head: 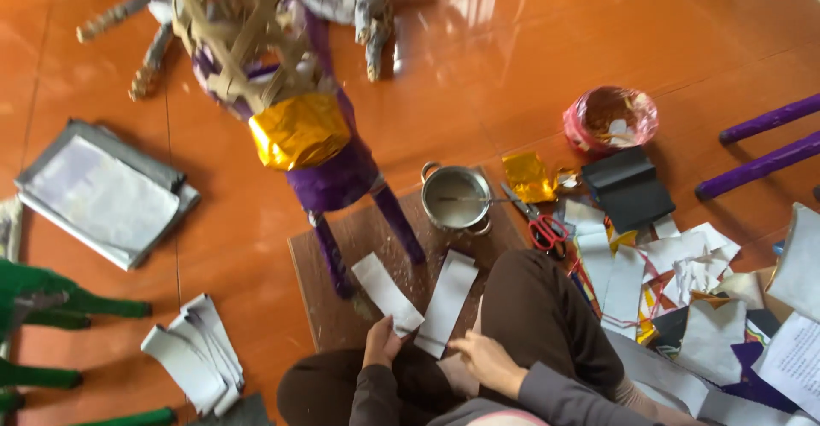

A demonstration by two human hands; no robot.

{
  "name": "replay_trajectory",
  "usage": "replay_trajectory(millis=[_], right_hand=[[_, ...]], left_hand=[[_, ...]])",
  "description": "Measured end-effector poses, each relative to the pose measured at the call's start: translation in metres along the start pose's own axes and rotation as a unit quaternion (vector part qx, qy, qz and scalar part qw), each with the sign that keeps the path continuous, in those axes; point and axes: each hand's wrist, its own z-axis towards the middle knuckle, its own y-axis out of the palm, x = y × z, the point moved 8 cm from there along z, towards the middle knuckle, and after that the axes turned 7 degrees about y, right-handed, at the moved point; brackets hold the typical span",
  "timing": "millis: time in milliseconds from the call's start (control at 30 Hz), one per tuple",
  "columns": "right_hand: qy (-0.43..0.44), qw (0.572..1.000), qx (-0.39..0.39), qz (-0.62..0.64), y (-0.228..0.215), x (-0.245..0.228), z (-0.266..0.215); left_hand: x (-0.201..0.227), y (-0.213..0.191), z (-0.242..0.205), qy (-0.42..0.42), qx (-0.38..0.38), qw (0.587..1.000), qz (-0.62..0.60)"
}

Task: Applying glue and paper strips to a wireframe structure to create an animal decoration.

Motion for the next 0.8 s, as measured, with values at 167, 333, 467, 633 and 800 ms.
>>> replay_trajectory(millis=[167,333,467,633,800], right_hand=[[0.125,0.973,-0.039,0.192,-0.017,-0.006,0.008],[0.084,0.981,0.003,0.177,-0.019,0.03,0.015],[0.064,0.96,0.249,0.113,-0.092,0.073,0.055],[0.176,0.964,0.199,0.004,-0.115,0.102,0.135],[0.082,0.985,0.151,0.027,-0.076,0.083,0.177]], left_hand=[[0.041,0.046,-0.014,0.134,-0.02,0.99,-0.042],[0.071,0.085,-0.052,0.187,0.021,0.982,0.008],[0.084,0.103,-0.087,0.186,0.092,0.976,0.069],[0.083,0.112,-0.102,0.232,0.037,0.972,0.022],[0.08,0.128,-0.13,0.235,-0.018,0.972,0.029]])
